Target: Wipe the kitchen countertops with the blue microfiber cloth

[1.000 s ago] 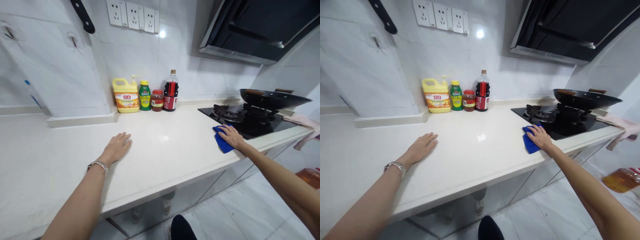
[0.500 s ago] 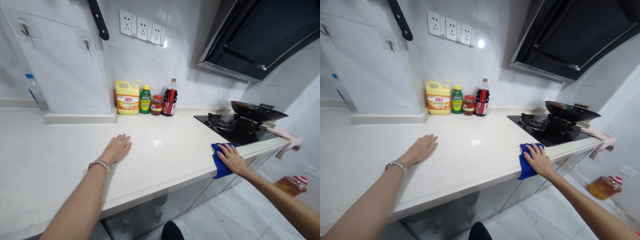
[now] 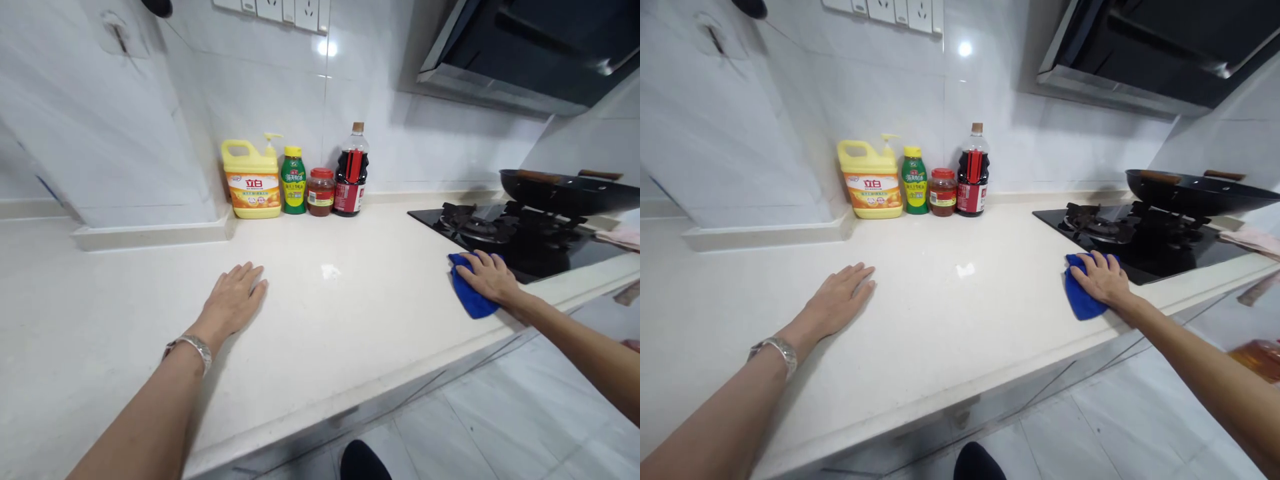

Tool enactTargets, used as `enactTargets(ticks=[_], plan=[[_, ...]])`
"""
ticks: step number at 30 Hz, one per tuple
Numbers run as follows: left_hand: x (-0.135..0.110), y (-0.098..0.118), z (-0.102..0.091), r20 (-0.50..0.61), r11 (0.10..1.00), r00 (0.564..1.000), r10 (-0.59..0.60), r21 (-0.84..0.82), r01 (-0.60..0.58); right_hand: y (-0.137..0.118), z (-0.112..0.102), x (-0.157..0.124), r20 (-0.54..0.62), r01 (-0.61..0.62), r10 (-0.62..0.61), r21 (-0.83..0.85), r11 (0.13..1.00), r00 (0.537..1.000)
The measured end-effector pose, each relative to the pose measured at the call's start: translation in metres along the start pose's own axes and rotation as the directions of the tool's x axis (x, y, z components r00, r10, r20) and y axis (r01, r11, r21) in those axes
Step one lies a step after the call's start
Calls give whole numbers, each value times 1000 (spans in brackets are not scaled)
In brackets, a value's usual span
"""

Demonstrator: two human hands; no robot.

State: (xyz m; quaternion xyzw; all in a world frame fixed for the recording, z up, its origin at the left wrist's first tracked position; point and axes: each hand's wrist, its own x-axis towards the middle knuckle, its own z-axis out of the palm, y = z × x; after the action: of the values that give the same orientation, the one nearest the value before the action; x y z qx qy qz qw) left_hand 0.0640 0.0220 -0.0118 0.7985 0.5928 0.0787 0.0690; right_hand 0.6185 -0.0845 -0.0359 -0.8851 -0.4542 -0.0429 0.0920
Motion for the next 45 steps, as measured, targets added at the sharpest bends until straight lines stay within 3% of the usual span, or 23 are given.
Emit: enactTargets(ticks=[6, 12, 21, 25, 30, 36, 40, 43, 45], plan=[[-1, 1, 2, 30, 999, 999, -17, 41, 16, -43, 15, 63, 43, 12, -11, -12, 1000, 999], [-5, 4, -2, 50, 998, 998, -44, 55, 41, -87, 24, 108, 80, -27, 24, 34, 999, 996], [-7, 10, 2, 31, 998, 999, -27, 64, 25, -179, 33, 129, 105, 94, -100, 63, 994, 989], [-8, 10, 2, 38, 998, 999, -30, 53, 28, -233, 37, 118, 97, 191, -196, 53, 980, 976], [-8, 12, 0, 45, 999, 999, -28, 22, 27, -305, 32, 84, 151, 249, -252, 40, 968, 956], [-8, 15, 1, 49, 999, 998, -32, 1, 32, -377, 20, 37, 249, 367, -367, 48, 929, 896], [-8, 15, 3, 27, 1000, 1000, -3, -18, 4, -417, 20, 8, 229, 446, -450, 71, 892, 863], [-7, 18, 5, -14, 990, 997, -70, -123, 68, -441, 22, -14, 169, 579, -591, 118, 807, 789], [-5, 19, 6, -131, 966, 984, -121, -243, 87, -452, 23, -30, 133, 681, -698, 154, 716, 704]])
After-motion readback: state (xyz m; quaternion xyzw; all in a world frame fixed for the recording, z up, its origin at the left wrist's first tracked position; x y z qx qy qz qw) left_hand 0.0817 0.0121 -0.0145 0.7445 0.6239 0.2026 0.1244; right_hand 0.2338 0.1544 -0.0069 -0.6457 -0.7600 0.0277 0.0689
